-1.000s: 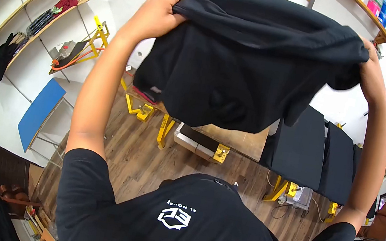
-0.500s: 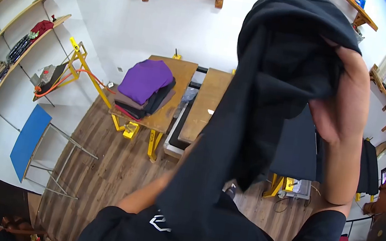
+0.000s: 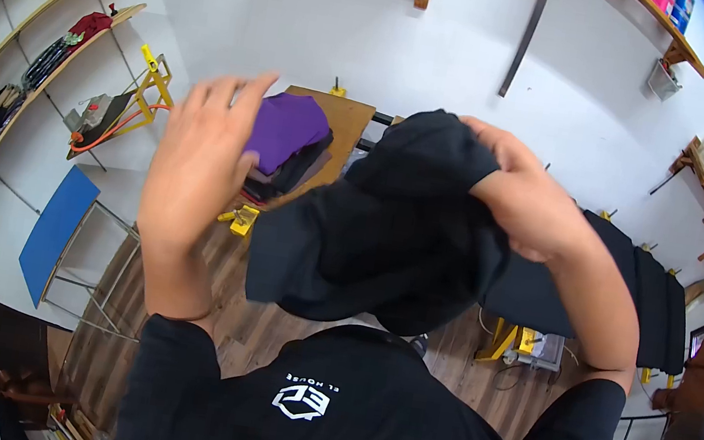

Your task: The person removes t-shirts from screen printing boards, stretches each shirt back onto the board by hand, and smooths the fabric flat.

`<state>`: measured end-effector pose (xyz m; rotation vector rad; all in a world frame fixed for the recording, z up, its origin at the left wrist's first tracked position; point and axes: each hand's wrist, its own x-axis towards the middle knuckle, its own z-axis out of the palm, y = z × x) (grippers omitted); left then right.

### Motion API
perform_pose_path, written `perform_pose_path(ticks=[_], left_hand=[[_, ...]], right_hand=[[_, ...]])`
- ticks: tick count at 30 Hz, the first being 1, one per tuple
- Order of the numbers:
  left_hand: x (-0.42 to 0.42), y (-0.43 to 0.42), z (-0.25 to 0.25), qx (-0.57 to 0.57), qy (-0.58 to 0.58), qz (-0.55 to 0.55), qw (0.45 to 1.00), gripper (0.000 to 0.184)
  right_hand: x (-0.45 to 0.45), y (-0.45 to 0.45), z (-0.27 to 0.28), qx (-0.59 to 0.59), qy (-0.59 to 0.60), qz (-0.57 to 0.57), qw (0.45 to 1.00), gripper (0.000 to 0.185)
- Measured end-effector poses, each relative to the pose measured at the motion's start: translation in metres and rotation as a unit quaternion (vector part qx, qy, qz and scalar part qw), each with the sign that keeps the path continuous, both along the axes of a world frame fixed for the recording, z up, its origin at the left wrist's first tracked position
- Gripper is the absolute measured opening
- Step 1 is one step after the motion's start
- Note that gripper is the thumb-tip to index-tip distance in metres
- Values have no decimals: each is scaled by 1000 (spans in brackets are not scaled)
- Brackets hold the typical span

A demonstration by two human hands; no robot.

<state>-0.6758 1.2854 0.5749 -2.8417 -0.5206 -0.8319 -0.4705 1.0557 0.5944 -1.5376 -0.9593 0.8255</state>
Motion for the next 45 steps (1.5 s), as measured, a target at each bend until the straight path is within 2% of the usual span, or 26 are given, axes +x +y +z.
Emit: perform_pose_path(ticks=[1, 3, 5, 6, 8, 10, 12, 15, 17, 18, 19, 21, 22, 24, 25, 27, 30, 32, 34, 36, 38, 39, 40, 42, 44, 45], left_hand=[[7, -14, 8, 118, -46, 0, 992, 80], [26, -32, 20, -26, -113, -290, 950, 99], [46, -45, 3, -252, -59, -503, 825, 113], [52, -49, 2, -191, -41, -457, 868, 116], [57, -53, 0, -70, 17, -361, 930, 114], [60, -51, -18, -78, 115, -348, 927, 108], [58, -53, -45, -88, 101, -357, 925, 104], [50, -57, -80, -115, 114, -325, 932, 102], [47, -46, -102, -190, 87, -325, 922, 90], [46, -43, -94, -228, 91, -344, 906, 69], [41, -43, -87, -226, 90, -344, 907, 69], [32, -46, -74, -251, 233, -249, 906, 48], [31, -46, -73, -252, 230, -248, 907, 48], [28, -45, -68, -255, 259, -245, 899, 36], [26, -42, -59, -252, 258, -244, 900, 36], [20, -38, -35, -454, 169, -334, 808, 37], [-12, -32, -9, -554, 10, -368, 747, 33], [-32, -32, -6, -625, -155, -364, 673, 41], [-42, -10, -16, -600, -154, -424, 661, 49], [-52, 3, -13, -568, -119, -438, 687, 49], [-65, 13, -9, -327, -47, -309, 892, 49], [-73, 18, -7, -251, 11, -281, 926, 36], [-77, 26, -15, -251, 10, -281, 926, 36], [-79, 39, -45, -326, -1, -360, 874, 25], [-78, 35, -56, -352, -25, -365, 862, 16], [-78, 33, -61, -410, -63, -342, 843, 16]], right_hand=[[-5, 4, -3, 20, 15, 22, 999, 49], [-14, 13, -8, 15, 7, 29, 999, 53], [-21, 21, -12, -71, 13, 67, 995, 52], [-24, 30, -28, -19, 24, 60, 998, 49], [-21, 26, -32, -67, 26, 129, 989, 39], [-9, 23, -55, -66, 33, 186, 980, 28], [-16, 15, -85, -23, 78, 183, 980, 22], [-24, 9, -102, 18, 145, 147, 978, 40], [-10, 2, -116, 13, 210, 149, 966, 45], [-5, -1, -125, 7, 277, 146, 950, 51], [-10, -3, -134, 31, 279, 129, 951, 62], [-22, -8, -146, 72, 167, 77, 980, 71], [-23, -6, -155, 92, 116, 58, 987, 81], [-18, -5, -157, 18, -56, 164, 985, 88], [-20, 2, -172, -11, -44, 230, 972, 97], [-32, 19, -227, 41, -89, 265, 959, 95], [-44, 36, -306, 61, -160, 183, 968, 84], [-31, 33, -321, 49, -181, 192, 963, 80], [-12, 8, -312, 6, -168, 161, 972, 63], [35, -23, -317, 67, -271, 121, 953, 72], [44, -59, -252, 107, -250, 24, 962, 48], [56, -78, -240, 150, -237, 24, 960, 41], [43, -96, -223, 175, -85, -52, 979, 32], [69, -152, -235, 133, -94, 11, 987, 43], [53, -162, -184, 73, -180, 74, 978, 50], [34, -147, -145, 22, -207, 128, 970, 71]])
